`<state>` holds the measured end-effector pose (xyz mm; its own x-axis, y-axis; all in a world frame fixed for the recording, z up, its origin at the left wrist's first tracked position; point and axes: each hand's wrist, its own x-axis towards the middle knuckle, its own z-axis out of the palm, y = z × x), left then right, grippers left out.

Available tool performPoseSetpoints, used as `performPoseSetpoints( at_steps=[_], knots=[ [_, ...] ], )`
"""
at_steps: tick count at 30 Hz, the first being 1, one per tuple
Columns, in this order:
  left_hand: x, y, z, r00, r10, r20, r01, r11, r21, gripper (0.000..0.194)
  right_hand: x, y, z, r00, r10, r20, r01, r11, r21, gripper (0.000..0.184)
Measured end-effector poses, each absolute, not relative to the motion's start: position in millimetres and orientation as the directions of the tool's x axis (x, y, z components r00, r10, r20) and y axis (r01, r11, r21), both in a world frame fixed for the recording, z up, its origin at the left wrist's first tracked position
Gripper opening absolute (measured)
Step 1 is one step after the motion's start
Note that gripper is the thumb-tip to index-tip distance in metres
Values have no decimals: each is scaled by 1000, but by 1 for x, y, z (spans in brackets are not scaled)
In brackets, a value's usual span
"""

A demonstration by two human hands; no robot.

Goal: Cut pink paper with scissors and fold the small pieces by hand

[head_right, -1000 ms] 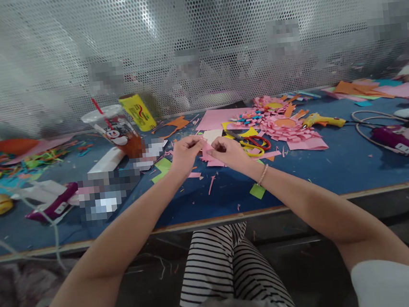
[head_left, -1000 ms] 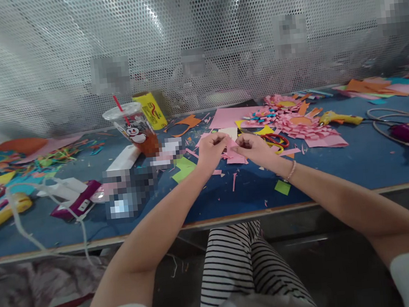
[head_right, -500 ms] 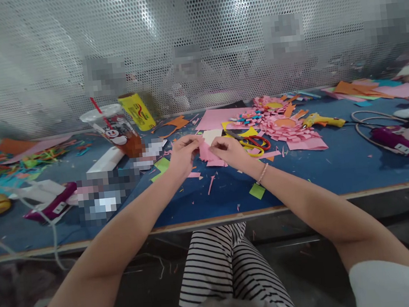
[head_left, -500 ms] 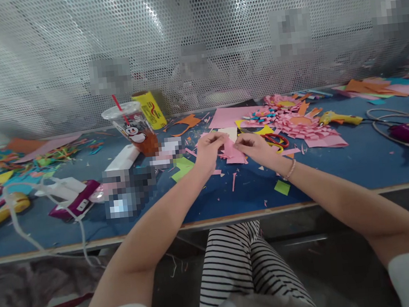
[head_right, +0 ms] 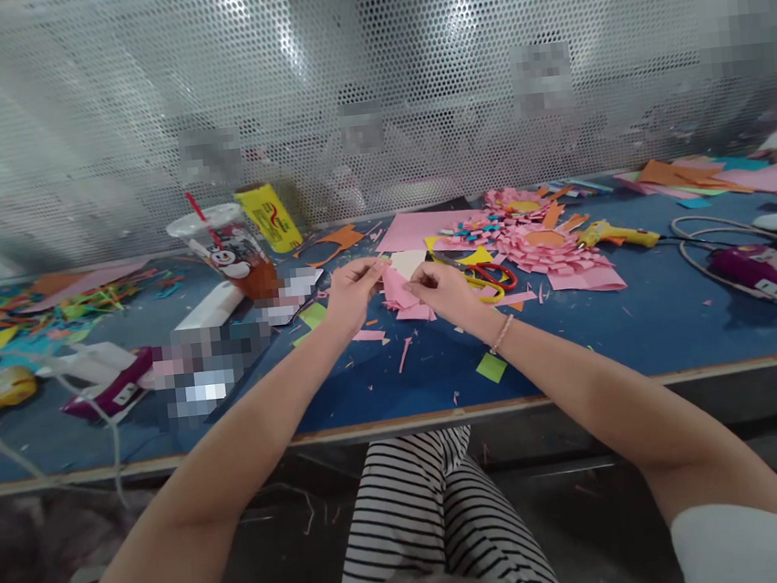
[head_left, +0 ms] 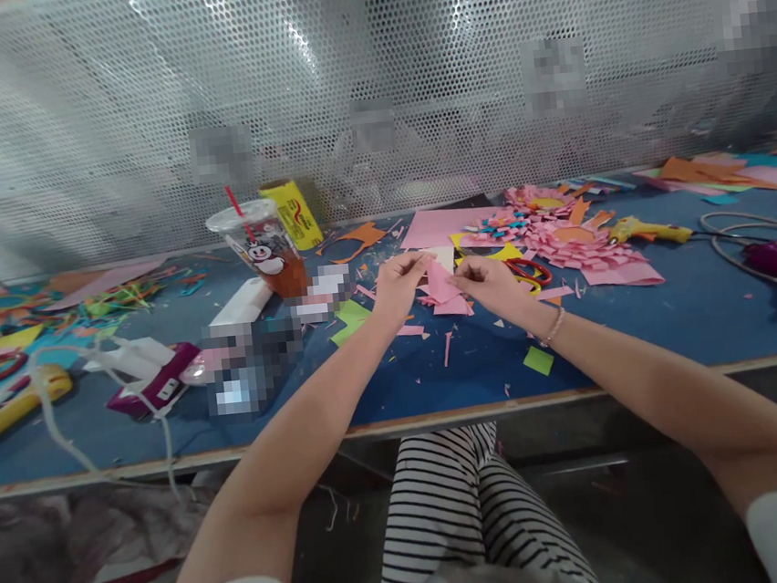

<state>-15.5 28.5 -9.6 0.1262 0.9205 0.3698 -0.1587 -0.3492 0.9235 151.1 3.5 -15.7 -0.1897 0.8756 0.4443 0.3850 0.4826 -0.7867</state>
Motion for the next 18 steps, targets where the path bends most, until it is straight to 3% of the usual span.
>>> performPoseSetpoints(
  at_steps=[11, 18],
  knots=[
    [-11, 24, -6, 59, 962, 267, -282, -240, 929, 20, 149, 0, -14, -252, 883, 396, 328, 463, -823, 15],
    [-10, 19, -3, 66, 966, 251, -317, -218, 923, 20, 148, 2, -16, -235, 865, 443, 368, 501, -783, 13]
  ],
)
